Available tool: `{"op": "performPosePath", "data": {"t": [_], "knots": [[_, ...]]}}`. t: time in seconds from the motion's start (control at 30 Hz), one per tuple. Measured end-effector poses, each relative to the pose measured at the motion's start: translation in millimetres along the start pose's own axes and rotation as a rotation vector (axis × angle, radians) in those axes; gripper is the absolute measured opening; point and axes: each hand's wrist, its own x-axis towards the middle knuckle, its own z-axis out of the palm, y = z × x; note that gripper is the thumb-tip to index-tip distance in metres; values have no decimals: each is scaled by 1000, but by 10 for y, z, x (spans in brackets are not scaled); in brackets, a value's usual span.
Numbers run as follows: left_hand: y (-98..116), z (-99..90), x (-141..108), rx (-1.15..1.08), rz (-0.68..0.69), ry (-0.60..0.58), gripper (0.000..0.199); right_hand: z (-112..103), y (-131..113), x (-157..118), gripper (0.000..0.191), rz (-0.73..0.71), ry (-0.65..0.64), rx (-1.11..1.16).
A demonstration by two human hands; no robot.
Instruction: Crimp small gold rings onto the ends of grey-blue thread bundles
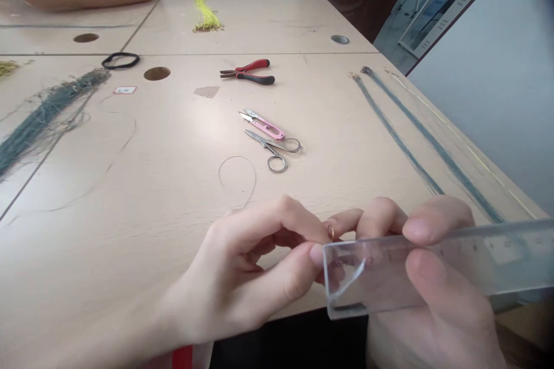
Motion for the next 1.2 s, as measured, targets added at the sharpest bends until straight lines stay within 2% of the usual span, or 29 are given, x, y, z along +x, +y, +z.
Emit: {"op": "performPosePath", "data": {"t": [0.13,0.57,0.73,0.97,1.2], "knots": [[-8,-23,-6,47,28,-11,8,-14,0,-4,14,14,-47,2],[-23,-44,-7,163,51,-47,10,-13,-1,-11,13,-7,-8,-4],[-17,-45,4,147,31,-52,11,-4,-9,-9,14,15,-40,5],[-11,-43,7,125,65,-40,9,1,7,4,13,-11,-32,14],[-9,-53,3,130,44,-31,9,20,0,-11,13,-1,-9,46]]}}
